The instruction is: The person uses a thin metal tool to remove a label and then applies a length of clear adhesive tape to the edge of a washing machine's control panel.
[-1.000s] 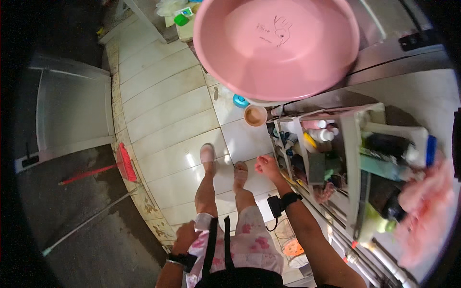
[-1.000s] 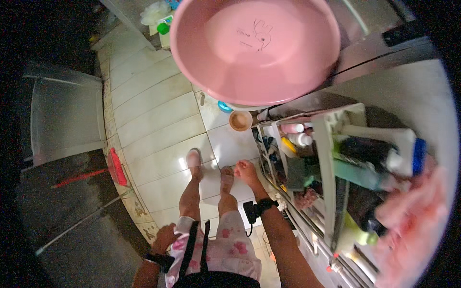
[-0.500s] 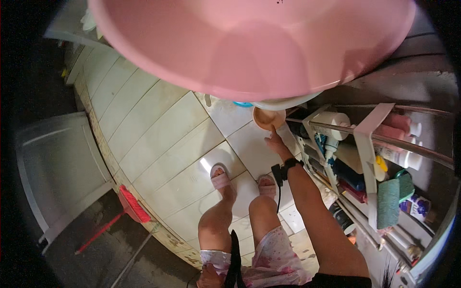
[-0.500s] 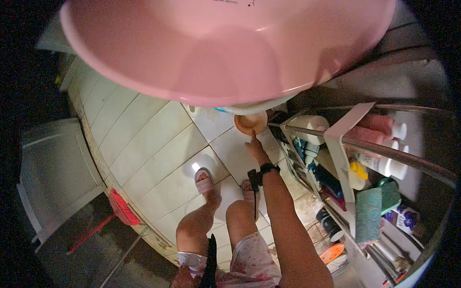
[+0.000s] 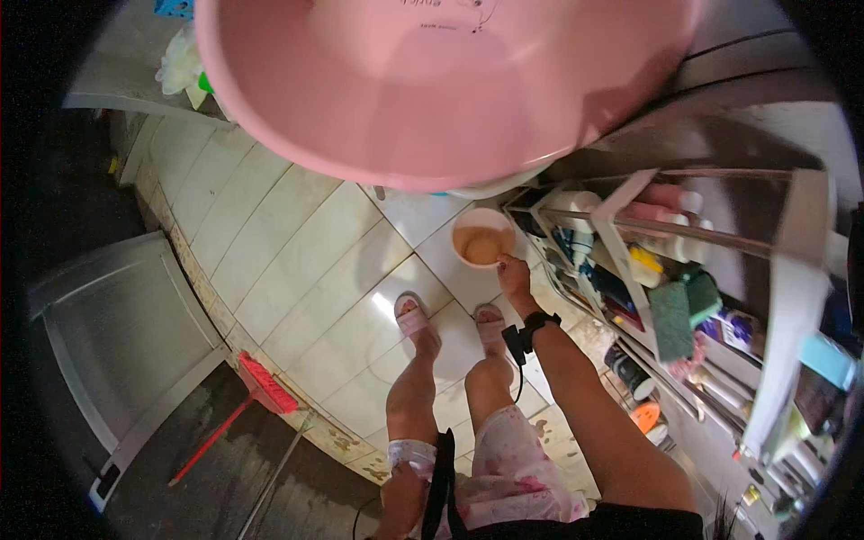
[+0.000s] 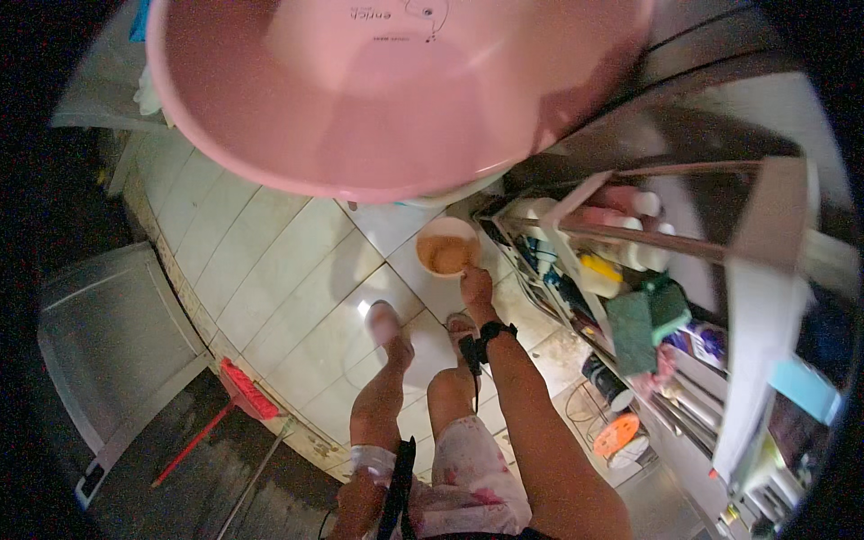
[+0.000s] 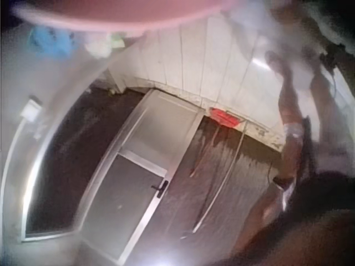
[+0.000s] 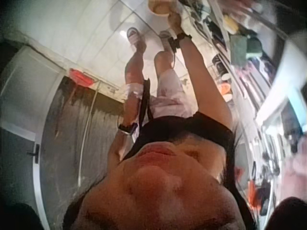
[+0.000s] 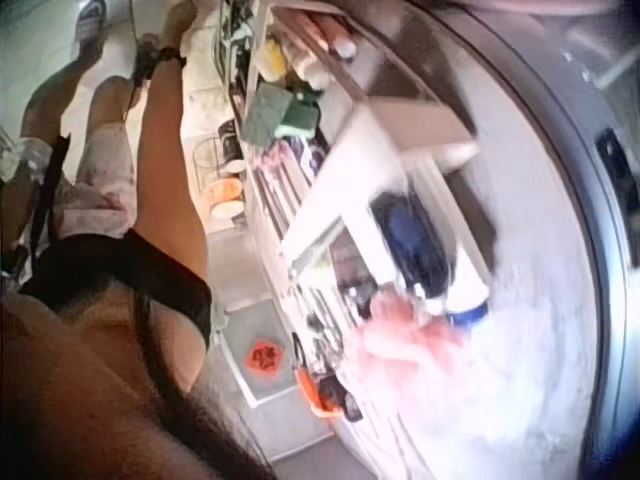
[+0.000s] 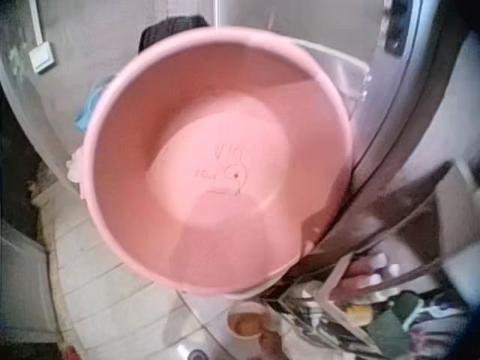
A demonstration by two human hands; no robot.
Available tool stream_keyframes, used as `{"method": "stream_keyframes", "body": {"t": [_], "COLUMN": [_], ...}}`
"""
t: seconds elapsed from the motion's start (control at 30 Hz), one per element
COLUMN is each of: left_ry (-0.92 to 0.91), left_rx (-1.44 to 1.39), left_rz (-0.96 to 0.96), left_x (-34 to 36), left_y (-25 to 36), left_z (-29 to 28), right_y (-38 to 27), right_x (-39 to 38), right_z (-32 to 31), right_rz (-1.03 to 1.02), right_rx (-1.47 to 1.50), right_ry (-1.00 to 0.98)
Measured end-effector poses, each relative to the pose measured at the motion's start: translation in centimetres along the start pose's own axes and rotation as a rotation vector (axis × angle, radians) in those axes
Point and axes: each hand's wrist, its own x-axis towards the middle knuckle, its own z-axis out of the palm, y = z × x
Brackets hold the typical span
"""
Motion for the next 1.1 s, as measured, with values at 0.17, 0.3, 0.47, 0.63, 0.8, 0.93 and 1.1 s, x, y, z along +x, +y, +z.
{"method": "stream_keyframes", "body": {"t": [0.17, 0.3, 0.47, 0.63, 0.8, 0.93, 1.1], "left_ry": [0.223, 0.189, 0.203, 0.361, 0.101, 0.125, -0.132], "left_rx": [0.116, 0.215, 0.322, 0.414, -0.419, 0.062, 0.640], "left_rz": [0.337, 0.510, 0.641, 0.798, 0.563, 0.514, 0.736], "left_x": [-1.4, -1.8, -1.5, 2.5, 3.8, 4.2, 6.5], "left_y": [-3.9, -5.2, -8.4, -11.3, -12.5, -8.7, -3.4], "left_z": [3.8, 1.3, -3.7, -8.9, -11.1, -10.3, -10.6], "right_y": [-5.1, -7.4, -11.8, -12.4, -9.5, -5.0, -3.2], "right_x": [-8.0, -15.0, -24.7, -34.1, -43.9, -54.4, -66.4], "right_z": [-8.2, -13.9, -19.9, -24.3, -25.0, -24.9, -23.1], "right_rz": [0.001, 0.115, 0.019, 0.154, 0.295, 0.461, 0.636], "right_rx": [0.160, 0.249, 0.148, 0.216, 0.301, 0.275, 0.387], "right_ry": [-0.074, -0.035, 0.218, 0.339, 0.433, 0.585, 0.773]}}
